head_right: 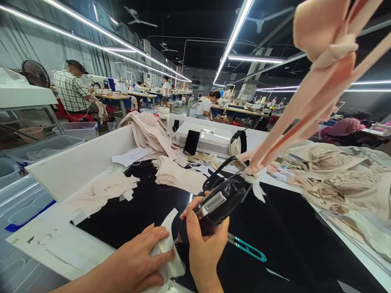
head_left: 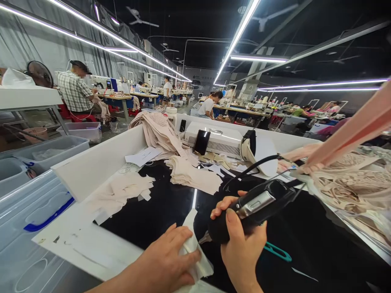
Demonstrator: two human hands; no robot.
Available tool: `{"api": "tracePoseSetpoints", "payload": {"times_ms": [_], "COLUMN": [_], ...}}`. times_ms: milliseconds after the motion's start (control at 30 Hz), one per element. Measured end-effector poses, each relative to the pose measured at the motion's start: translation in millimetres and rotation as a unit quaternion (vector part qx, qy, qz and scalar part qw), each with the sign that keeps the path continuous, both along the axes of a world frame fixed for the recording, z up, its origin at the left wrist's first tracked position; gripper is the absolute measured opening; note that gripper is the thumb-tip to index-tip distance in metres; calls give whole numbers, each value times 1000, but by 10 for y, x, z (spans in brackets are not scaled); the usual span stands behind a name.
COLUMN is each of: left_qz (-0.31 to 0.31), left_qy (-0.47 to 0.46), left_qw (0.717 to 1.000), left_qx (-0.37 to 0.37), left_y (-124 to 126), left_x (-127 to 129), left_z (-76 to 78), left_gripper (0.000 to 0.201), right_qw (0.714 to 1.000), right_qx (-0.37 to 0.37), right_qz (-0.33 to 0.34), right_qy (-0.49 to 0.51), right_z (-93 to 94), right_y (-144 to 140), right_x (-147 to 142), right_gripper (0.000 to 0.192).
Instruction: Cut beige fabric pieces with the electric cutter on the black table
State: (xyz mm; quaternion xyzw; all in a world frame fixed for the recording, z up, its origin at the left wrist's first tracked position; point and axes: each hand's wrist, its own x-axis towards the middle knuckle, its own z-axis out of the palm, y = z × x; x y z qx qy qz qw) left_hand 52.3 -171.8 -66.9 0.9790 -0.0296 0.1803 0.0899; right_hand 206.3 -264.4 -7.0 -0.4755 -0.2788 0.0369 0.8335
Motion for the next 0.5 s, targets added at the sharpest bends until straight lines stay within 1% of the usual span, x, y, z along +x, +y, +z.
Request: {"api": "tracePoseSetpoints", "payload": {"times_ms": [200, 300, 500], "left_qz": [-4, -7, -1], "left_qy": [-19, -23, -24], "left_qw": [1000, 1000, 1000], "left_qx": [-2, 7, 10], "left_y": [-7, -9, 2], "left_x": [11, 10, 7], "left_z": [-3, -26, -28], "left_gripper": [51, 52, 49], "right_qw": [1000, 1000, 1000], "right_qx": [-3, -12, 18], "right_qz": [-1, -6, -3], "right_qy": [-3, 2, 3], "right_z": [6, 25, 16], "right_y": [27, 36, 100], "right_x": [-36, -35, -14], "right_gripper": [34, 33, 37]}}
